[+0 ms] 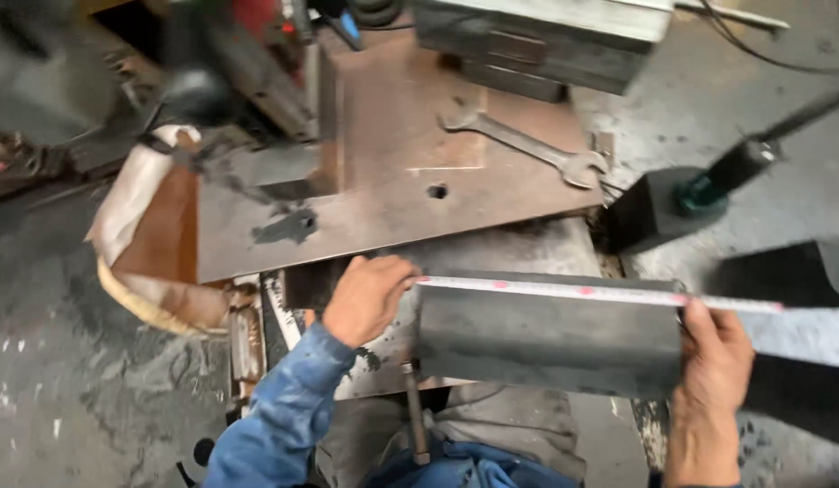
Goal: Measuring black cylindrical industrial parts with a tape measure and machining them using a power tool and a drill press.
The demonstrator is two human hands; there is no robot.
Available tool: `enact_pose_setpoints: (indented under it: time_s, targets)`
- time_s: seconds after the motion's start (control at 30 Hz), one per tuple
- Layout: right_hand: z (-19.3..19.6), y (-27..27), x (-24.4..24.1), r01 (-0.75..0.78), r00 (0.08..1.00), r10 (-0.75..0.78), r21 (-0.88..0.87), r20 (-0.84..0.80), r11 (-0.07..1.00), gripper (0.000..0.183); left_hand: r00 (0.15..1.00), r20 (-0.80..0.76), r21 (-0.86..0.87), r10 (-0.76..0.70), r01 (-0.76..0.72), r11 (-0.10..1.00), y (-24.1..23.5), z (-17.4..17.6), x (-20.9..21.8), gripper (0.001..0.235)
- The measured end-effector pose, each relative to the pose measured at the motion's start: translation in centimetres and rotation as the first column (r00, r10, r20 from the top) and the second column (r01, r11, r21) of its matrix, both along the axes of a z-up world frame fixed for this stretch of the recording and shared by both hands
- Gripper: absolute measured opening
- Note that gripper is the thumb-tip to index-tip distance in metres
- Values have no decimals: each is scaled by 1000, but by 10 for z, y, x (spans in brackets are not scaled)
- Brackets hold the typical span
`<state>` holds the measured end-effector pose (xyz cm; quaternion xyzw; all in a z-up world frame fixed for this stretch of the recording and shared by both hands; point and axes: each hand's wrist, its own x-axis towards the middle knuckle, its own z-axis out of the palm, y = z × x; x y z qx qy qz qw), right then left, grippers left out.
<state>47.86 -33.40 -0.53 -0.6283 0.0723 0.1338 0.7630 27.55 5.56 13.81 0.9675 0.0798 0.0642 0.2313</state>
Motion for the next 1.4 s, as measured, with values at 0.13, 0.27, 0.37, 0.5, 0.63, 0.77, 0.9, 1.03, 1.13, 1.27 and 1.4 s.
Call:
enact_pose_setpoints:
  time_s: [0.13, 0.27, 0.37, 0.5, 0.63, 0.77, 0.9, 1.03, 1.13, 1.27, 1.4]
  targets:
    - [-5, -3, -1, -3, 998, 3, 4, 55, 1000, 10, 1000, 19, -39, -15, 15, 999, 3, -6, -4, 13]
    - [2, 1, -3, -27, 997, 25, 18, 71, 999, 10, 1000, 20, -37, 17, -16, 999, 6, -12, -7, 11]
    - [-11, -8, -1, -41, 997, 37, 63, 64, 997, 16, 998, 55, -61, 17, -14, 998, 6, -14, -9, 9]
    - [-15, -10, -1, -42, 995, 32, 100, 98, 994, 16, 999, 43, -37, 31, -30, 999, 5, -12, -10, 9]
    - [11, 7, -8, -16, 997, 11, 58, 83, 998, 14, 999, 39, -45, 34, -33, 998, 6, -11, -11, 8]
    - [-9, -7, -3, -38, 994, 27, 100, 106, 994, 12, 998, 47, -58, 43, -40, 998, 6, -12, -13, 7]
    - [-13, -9, -1, -66, 989, 49, 119, 142, 991, 11, 999, 44, -36, 31, -30, 999, 6, -14, -13, 9]
    - [-15, -10, 1, -48, 991, 36, 90, 130, 995, 12, 998, 55, -42, 22, -20, 999, 6, -15, -13, 12]
    - [-31, -17, 5, -27, 992, 17, 74, 128, 997, 15, 999, 43, -45, 27, -25, 999, 6, -15, -12, 9]
    - [-12, 1, 6, 46, 993, -39, -61, 107, 997, 11, 998, 59, 24, -33, 32, 999, 8, -22, -17, 12]
    - [6, -3, 1, 131, 991, -133, -246, 7, 960, 23, 995, 76, 80, -69, 63, 995, -6, -15, 1, 26]
